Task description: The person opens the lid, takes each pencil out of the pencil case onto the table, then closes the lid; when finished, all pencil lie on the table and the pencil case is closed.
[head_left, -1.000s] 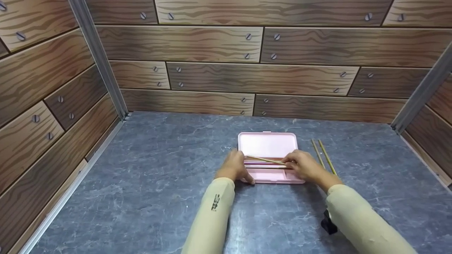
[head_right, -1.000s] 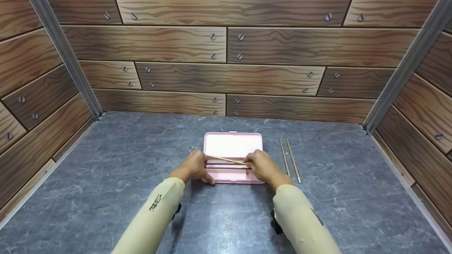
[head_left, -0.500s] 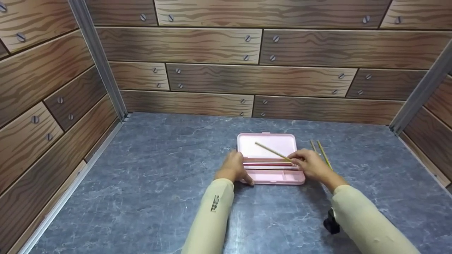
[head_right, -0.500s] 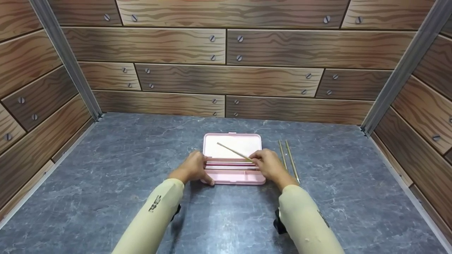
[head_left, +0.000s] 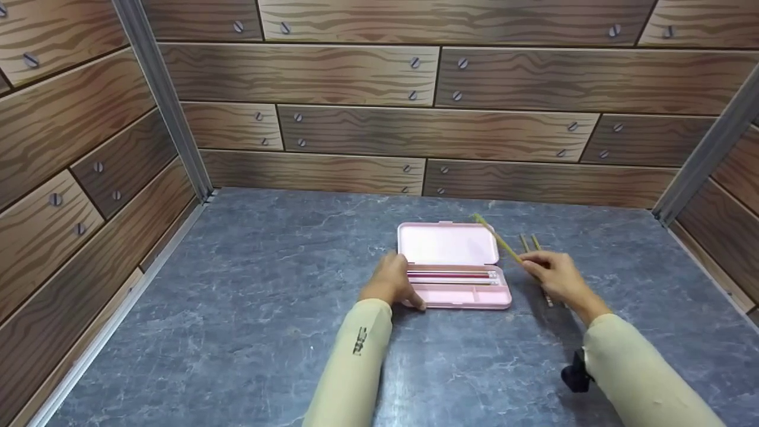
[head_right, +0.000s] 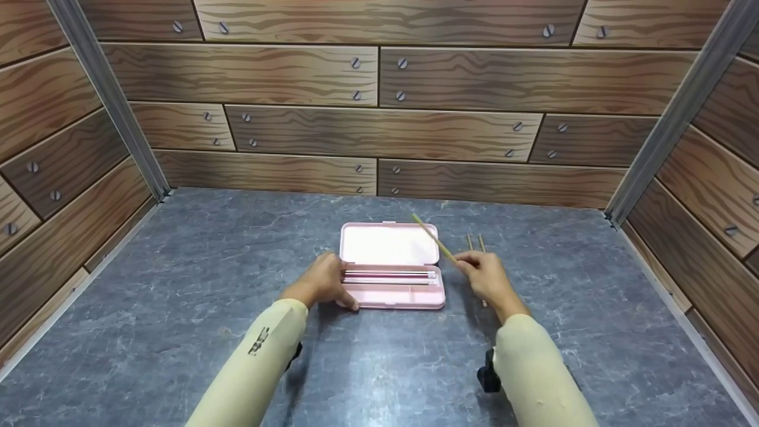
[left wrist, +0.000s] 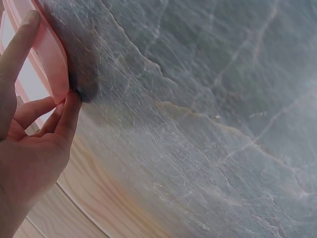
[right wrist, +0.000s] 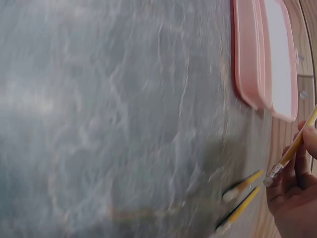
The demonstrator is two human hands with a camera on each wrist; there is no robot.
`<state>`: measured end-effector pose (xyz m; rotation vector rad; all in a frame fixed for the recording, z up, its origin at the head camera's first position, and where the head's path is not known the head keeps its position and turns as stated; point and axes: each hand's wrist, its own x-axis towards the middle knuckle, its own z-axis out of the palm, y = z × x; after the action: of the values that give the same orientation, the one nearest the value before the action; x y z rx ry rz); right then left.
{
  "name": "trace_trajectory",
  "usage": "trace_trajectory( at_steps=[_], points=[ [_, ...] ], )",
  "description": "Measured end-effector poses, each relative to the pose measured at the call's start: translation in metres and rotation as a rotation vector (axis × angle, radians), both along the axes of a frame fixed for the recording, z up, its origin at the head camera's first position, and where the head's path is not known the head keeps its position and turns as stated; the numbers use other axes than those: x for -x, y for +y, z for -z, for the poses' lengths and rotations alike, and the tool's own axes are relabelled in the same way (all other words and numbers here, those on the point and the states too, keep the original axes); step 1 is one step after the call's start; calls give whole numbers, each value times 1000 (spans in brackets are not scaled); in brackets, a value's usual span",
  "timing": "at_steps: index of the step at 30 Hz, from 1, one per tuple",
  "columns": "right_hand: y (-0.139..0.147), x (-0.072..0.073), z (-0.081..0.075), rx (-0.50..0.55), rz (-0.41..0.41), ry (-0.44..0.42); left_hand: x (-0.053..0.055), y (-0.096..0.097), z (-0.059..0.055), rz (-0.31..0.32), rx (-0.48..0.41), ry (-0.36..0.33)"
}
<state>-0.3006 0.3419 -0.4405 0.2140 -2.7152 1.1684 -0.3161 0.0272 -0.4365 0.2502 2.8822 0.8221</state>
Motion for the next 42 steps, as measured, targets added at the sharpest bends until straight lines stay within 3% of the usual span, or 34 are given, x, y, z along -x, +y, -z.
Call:
trace_trajectory(
  at_steps=[14, 26, 36, 42],
  points=[
    [37, -5, 15, 68, 180, -42, -1, -5, 1, 4, -24, 12],
    [57, -12, 23, 166, 351, -173, 1, -4, 1, 9, 24, 14],
    [57, -12, 25, -27, 457, -155, 1, -2, 1, 8, 11, 19],
    [54, -12, 28, -74, 482, -145, -1, -2, 1, 15, 1, 26]
  ],
)
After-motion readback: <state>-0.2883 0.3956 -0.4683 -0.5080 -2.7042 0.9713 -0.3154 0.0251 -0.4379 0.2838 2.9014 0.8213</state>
